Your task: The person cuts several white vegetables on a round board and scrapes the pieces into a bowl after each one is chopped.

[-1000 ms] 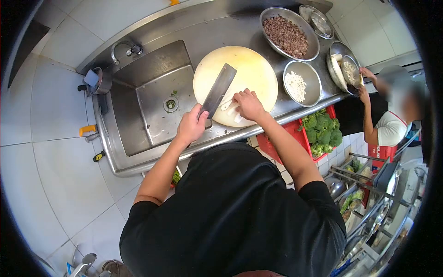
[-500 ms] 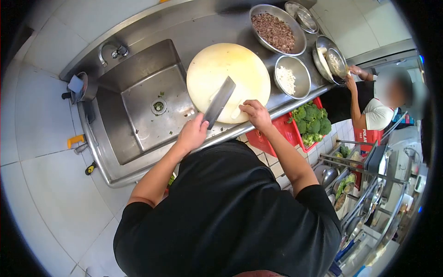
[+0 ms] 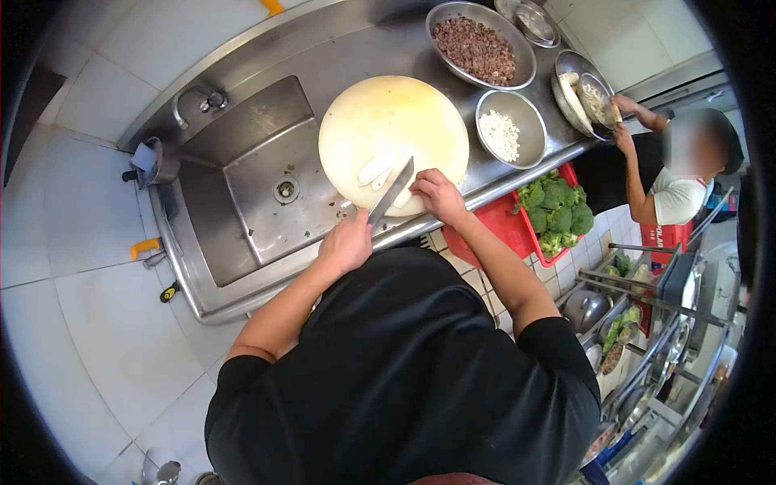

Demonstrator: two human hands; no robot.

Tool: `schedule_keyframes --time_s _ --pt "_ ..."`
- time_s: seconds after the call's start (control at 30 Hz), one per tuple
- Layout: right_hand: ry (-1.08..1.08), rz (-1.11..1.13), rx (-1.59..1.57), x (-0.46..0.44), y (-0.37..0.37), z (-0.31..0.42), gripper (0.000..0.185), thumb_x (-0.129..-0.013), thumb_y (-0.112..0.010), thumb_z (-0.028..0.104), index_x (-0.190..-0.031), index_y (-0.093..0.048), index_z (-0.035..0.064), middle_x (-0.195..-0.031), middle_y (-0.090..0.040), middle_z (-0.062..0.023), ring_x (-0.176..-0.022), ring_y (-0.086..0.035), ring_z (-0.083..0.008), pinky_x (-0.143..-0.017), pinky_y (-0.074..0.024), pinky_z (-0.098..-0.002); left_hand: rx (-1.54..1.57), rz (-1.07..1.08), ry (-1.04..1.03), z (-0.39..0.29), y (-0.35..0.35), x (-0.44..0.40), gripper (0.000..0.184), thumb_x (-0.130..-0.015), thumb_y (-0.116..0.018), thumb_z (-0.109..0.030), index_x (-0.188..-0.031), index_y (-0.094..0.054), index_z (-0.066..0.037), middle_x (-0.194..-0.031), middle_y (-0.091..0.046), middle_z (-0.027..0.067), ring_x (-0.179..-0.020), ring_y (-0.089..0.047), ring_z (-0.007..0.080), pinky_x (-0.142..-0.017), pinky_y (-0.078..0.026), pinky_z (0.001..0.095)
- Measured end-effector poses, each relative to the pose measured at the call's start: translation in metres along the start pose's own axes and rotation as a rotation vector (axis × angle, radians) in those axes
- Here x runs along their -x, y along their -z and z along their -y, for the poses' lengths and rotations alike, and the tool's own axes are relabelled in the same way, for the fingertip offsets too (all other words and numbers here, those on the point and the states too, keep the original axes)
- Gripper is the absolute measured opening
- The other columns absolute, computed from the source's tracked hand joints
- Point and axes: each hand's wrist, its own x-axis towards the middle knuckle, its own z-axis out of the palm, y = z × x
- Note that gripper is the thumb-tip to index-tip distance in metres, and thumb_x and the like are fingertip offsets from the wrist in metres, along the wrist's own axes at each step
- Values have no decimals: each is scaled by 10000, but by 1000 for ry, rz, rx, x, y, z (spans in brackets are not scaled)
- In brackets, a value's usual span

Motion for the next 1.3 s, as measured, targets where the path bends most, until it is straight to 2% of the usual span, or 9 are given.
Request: schedule_keyframes --time_s 0.1,0.3,0.4,0.5,0.7,0.93,1.13,1.23,1.3 --pt "-18 -12 1 1 -4 -1 181 -793 -675 -9 -936 -736 86 -1015 -691 -73 -1027 -653 -285 -889 -563 -388 -46 -3 64 -13 -4 4 274 -1044 -508 -245 -1229 -522 -43 -910 -693 314 -893 -689 513 -823 -524 620" --pt "-20 4 47 1 -4 -2 169 -816 -639 22 -942 -733 85 -1016 -696 -61 -1024 -656 -265 -872 -566 -379 -127 -41 25 -35 8 -7 229 -1037 -517 -233 -1147 -514 -31 -861 -695 313 -842 -688 522 -775 -531 625" --pt "-23 -16 43 2 -7 -5 172 -821 -637 31 -950 -735 91 -1015 -698 -46 -1018 -659 -252 -861 -567 -369 -165 -42 25 -47 17 7 228 -1031 -528 -227 -1140 -510 -27 -829 -688 313 -833 -688 519 -766 -527 628" --pt "-14 -55 15 6 -6 -6 168 -826 -637 37 -954 -732 91 -1013 -699 -40 -1008 -664 -246 -847 -571 -364 -183 -15 123 -42 -13 -9 233 -1029 -534 -221 -1154 -514 -26 -839 -689 311 -837 -688 518 -772 -524 629" --pt "-40 -69 -14 8 -10 -13 132 -840 -634 52 -942 -713 81 -1002 -692 -49 -997 -668 -247 -823 -578 -367 -198 -34 45 -50 1 -20 237 -1039 -529 -232 -1166 -509 -33 -856 -702 309 -841 -691 526 -779 -527 634" --pt "-12 -89 -13 11 -12 -18 147 -852 -619 53 -970 -701 77 -997 -666 -59 -1004 -668 -249 -827 -580 -370 -178 12 142 -57 -19 -23 258 -1042 -533 -235 -1178 -507 -17 -876 -698 321 -863 -692 519 -789 -532 620" --pt "-8 -78 9 15 -10 -14 156 -858 -612 52 -985 -698 77 -1019 -657 -56 -1007 -659 -245 -819 -579 -376 -194 -16 76 -48 -8 -9 243 -1044 -538 -243 -1140 -517 -21 -848 -695 315 -827 -687 523 -769 -528 625" --pt "-16 -68 15 15 -10 -12 148 -863 -610 49 -981 -696 78 -1026 -660 -58 -1001 -659 -250 -821 -576 -383 -138 -40 112 -53 -26 -24 240 -1045 -536 -244 -1124 -525 -18 -860 -690 326 -840 -683 522 -769 -522 627" --pt "-16 -71 -1 17 -8 -10 132 -872 -618 46 -978 -691 75 -1016 -661 -67 -988 -659 -265 -823 -572 -392 -92 -64 39 -45 -25 -39 240 -1046 -534 -246 -1119 -524 -17 -867 -688 328 -847 -677 523 -770 -517 626"
